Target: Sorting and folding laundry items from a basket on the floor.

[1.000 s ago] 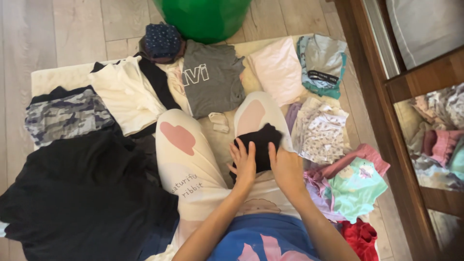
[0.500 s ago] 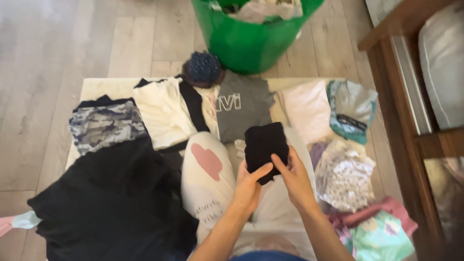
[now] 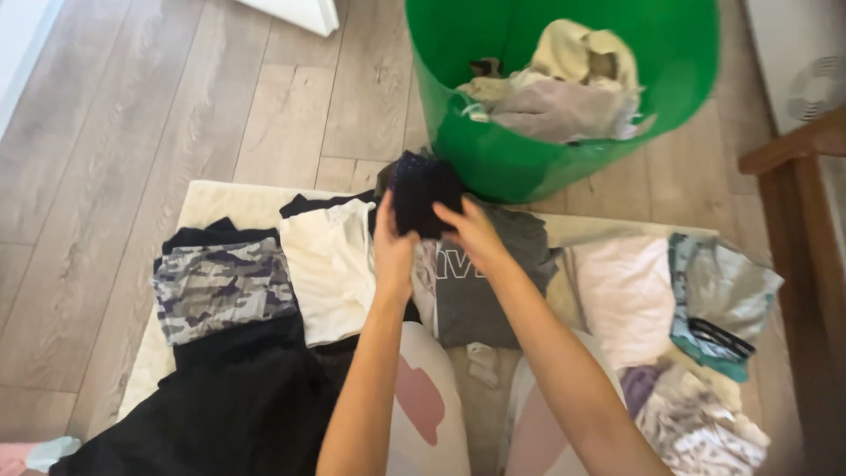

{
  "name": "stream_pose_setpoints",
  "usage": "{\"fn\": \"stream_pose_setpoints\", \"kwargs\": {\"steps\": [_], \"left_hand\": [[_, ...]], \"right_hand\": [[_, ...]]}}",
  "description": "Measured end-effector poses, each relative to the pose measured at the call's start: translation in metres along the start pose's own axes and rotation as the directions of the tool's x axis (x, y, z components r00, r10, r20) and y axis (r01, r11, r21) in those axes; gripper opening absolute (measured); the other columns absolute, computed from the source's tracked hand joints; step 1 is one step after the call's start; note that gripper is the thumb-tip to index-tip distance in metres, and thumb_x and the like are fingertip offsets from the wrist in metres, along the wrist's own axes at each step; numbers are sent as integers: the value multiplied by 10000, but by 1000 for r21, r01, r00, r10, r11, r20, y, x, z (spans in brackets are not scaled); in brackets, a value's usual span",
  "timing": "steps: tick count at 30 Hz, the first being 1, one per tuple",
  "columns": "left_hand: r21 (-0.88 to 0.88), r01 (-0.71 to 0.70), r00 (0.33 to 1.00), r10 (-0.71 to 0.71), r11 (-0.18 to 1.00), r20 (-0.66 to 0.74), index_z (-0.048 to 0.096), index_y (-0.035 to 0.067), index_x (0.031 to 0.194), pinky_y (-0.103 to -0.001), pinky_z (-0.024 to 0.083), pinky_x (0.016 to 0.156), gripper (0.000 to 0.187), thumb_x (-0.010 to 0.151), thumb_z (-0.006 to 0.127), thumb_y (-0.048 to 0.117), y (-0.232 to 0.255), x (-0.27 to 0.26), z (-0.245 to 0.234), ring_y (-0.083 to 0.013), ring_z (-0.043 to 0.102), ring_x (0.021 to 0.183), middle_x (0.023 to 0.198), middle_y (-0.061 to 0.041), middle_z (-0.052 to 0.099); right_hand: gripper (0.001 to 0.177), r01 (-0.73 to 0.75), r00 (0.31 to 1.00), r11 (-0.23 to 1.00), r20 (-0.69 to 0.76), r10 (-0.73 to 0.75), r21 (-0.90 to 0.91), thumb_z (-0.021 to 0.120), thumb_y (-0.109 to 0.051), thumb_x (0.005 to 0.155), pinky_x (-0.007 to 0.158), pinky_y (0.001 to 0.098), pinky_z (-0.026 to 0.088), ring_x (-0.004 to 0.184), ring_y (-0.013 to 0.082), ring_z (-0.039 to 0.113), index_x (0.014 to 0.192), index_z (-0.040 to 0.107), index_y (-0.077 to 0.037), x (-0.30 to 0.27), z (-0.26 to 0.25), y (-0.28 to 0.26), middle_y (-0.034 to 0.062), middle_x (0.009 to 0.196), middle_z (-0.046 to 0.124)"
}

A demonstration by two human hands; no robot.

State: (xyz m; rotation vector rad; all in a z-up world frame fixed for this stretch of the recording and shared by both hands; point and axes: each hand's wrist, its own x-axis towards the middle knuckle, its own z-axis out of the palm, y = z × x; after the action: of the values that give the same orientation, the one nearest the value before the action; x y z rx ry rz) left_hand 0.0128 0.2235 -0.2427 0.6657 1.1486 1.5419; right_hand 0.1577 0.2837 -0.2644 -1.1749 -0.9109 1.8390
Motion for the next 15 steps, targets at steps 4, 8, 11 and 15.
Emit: {"fn": "stream_pose_setpoints", "kwargs": {"steps": [4, 8, 11, 15], "left_hand": [[844, -239, 863, 504, 481, -43, 479, 135, 1539, -393, 410, 1206, 568, 987, 598, 66, -71, 70, -2, -309, 478, 1457, 1548, -154, 533], [950, -301, 857, 461, 83, 231, 420, 132, 1591, -589, 243, 1236, 538, 1092, 532, 299, -115, 109, 2, -340, 322, 1546, 1636, -93, 427], [945, -325, 902, 291, -29, 319, 409, 128, 1548, -703, 113, 1124, 627, 1005, 475, 432, -133, 115, -3, -367, 202, 1531, 1667, -119, 286], [946, -276, 859, 485, 172, 163, 462, 118, 1521, -692, 57, 1179, 519, 1065, 460, 367, -73, 94, 37, -364, 213, 1568, 1674, -169, 260]], "right_hand": [[453, -2, 997, 981, -80, -13, -194, 778, -239, 894, 816, 386, 568, 988, 190, 704, 1279, 653, -37, 118, -34, 73, 77, 1149, 733], [433, -44, 944, 719, -265, -198, -693, 766, -248, 922, 818, 363, 555, 993, 193, 710, 1268, 625, -29, 110, -46, 83, 137, 1151, 727], [356, 327, 791, 360, 44, -610, -874, 714, -103, 911, 849, 359, 549, 1000, 277, 713, 1253, 642, -37, 13, -29, -3, 159, 1138, 734], [193, 560, 384, -34, 296, -874, -828, 653, 14, 990, 980, 414, 524, 1104, 330, 661, 1176, 663, -35, -104, -19, -128, 148, 1171, 676]]}}
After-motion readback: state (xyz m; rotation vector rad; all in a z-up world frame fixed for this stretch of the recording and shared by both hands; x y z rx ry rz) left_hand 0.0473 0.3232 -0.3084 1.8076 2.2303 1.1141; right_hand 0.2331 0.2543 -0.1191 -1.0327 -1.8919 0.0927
